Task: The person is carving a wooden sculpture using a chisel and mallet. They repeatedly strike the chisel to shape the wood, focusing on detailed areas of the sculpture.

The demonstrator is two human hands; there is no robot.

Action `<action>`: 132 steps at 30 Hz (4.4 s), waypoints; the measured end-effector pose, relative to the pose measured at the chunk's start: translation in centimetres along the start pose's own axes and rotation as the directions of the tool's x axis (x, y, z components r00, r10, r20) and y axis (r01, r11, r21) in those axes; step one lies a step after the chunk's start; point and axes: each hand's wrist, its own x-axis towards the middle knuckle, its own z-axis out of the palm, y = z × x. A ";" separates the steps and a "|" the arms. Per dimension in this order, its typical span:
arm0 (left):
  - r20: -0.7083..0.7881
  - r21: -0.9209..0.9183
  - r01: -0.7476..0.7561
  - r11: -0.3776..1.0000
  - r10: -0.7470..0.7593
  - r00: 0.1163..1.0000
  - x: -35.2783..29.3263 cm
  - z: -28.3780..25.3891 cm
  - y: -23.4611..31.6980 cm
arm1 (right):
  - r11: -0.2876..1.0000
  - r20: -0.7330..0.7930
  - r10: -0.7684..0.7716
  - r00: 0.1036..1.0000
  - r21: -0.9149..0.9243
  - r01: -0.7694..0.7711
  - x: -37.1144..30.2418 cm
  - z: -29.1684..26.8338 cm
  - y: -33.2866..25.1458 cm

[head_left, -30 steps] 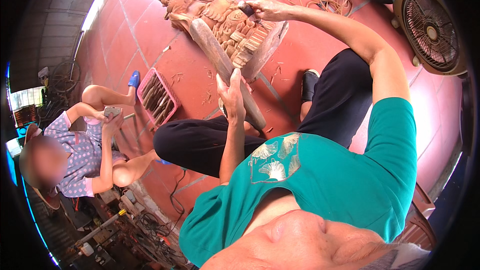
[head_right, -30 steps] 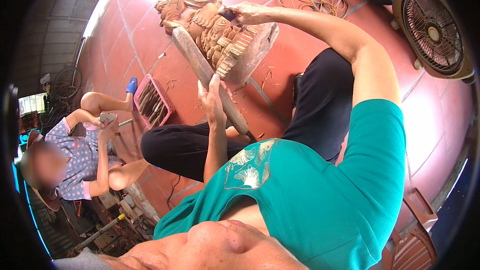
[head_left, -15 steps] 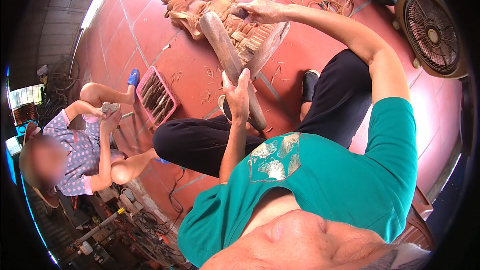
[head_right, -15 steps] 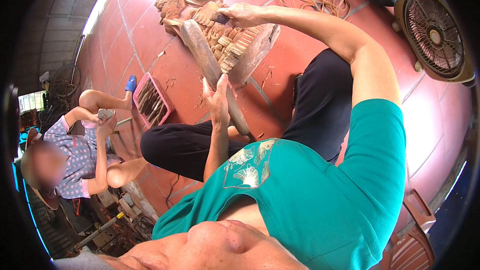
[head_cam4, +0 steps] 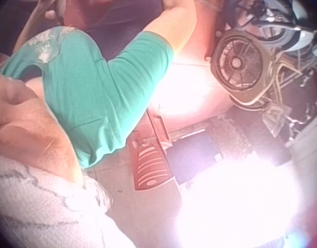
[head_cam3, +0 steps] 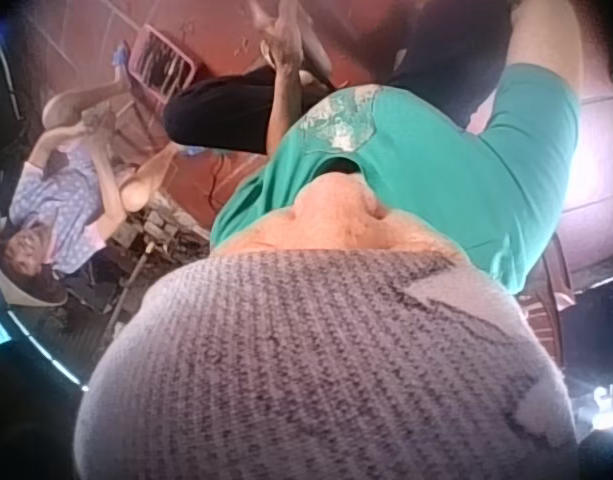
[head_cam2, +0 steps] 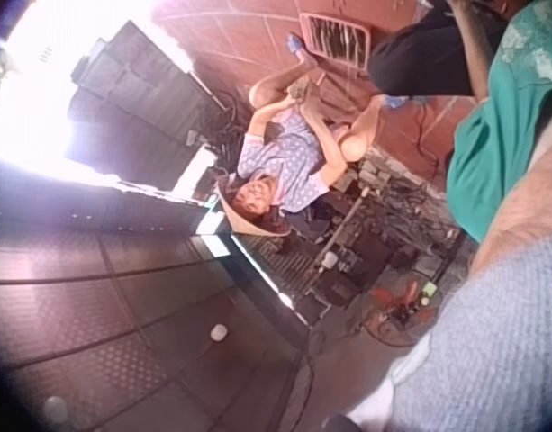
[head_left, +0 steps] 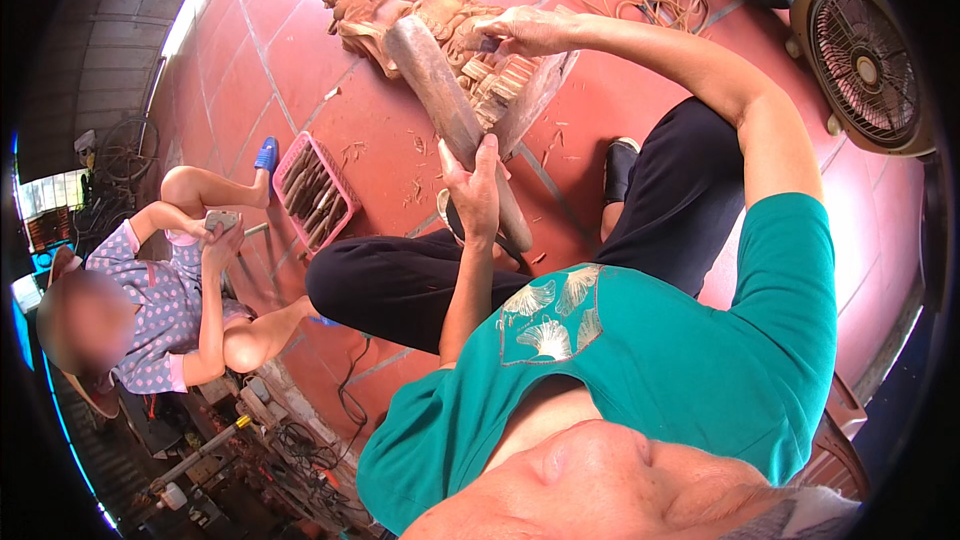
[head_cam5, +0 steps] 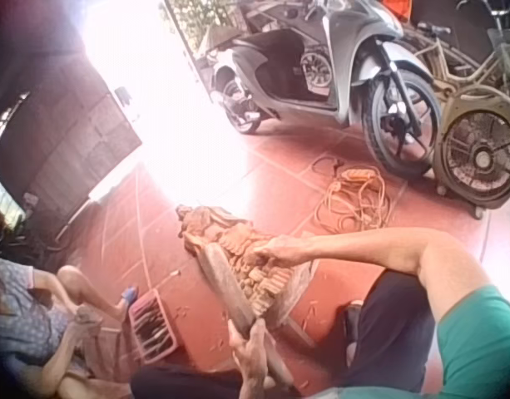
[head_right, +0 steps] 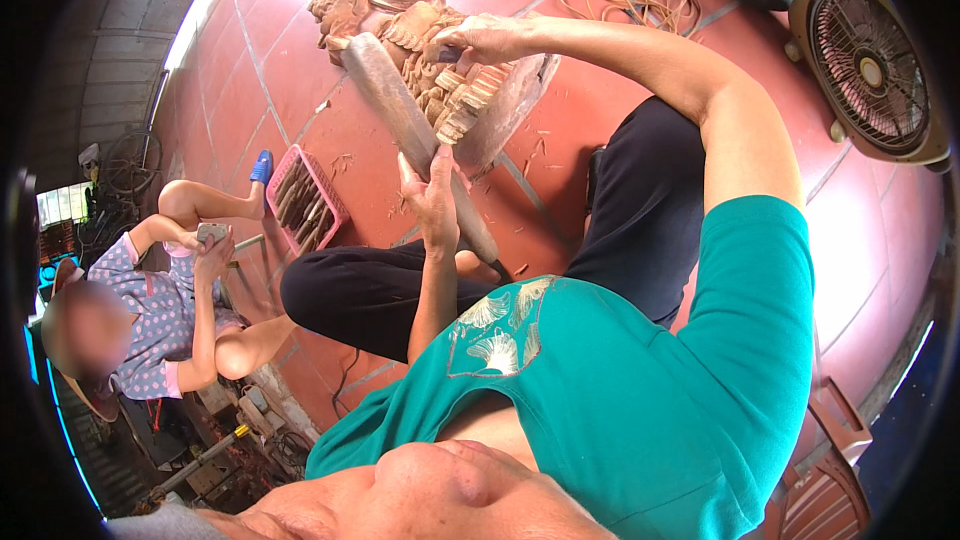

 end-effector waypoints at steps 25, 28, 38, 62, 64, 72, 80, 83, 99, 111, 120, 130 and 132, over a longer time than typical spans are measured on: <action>0.004 -0.017 0.097 0.995 -0.097 0.995 0.6 0.2 0.1 | 0.995 0.079 -0.047 0.996 -0.088 0.054 1.4 1.8 0.0; -0.039 -0.010 0.104 0.995 -0.104 0.994 0.6 -0.2 0.4 | 0.961 0.251 0.014 0.968 -0.270 0.056 3.3 2.4 -2.1; -0.013 -0.084 0.134 0.987 -0.136 0.991 0.6 -0.4 0.3 | 0.987 -0.315 0.159 0.936 0.021 -0.161 0.4 -1.9 1.1; 0.051 0.041 0.140 0.989 -0.142 0.989 0.5 0.4 -0.4 | 0.702 -0.270 0.624 0.733 0.605 -0.375 -1.7 0.6 6.2; 0.052 0.045 0.135 0.990 -0.137 0.989 0.4 0.6 -0.3 | 0.721 -0.285 0.609 0.740 0.587 -0.368 -1.8 0.4 5.8; 0.080 0.143 0.156 0.977 -0.168 0.983 0.5 0.5 1.4 | 0.813 -0.348 0.529 0.774 0.467 -0.347 -2.1 0.1 5.2; 0.273 0.358 0.039 0.933 -0.145 0.951 3.8 -2.3 10.8 | 0.781 -0.294 0.535 0.792 0.531 -0.330 -3.0 -0.3 4.8; 0.377 0.496 -0.051 0.867 -0.162 0.912 7.1 -1.7 15.3 | 0.776 -0.285 0.547 0.787 0.524 -0.350 -2.7 -0.4 5.2; 0.637 0.706 -0.455 0.543 -0.204 0.744 20.4 6.1 10.8 | 0.774 -0.286 0.569 0.771 0.504 -0.383 -2.7 -0.2 5.3; 0.714 0.669 -0.567 0.480 -0.204 0.669 20.9 7.7 10.6 | 0.840 -0.309 0.529 0.790 0.321 -0.437 -1.8 0.1 4.7; 0.654 0.555 -0.279 0.783 -0.204 0.729 20.3 5.8 10.6 | 0.419 0.013 0.744 0.669 0.770 -0.481 -3.1 -0.7 6.8; 0.687 0.546 -0.441 0.712 -0.079 0.723 19.9 5.0 10.6 | 0.685 -0.296 0.667 0.684 0.604 -0.407 -4.0 0.3 6.4; 0.691 0.529 -0.482 0.699 -0.025 0.722 19.9 5.0 10.2 | 0.676 -0.271 0.647 0.712 0.637 -0.371 -4.3 0.2 6.0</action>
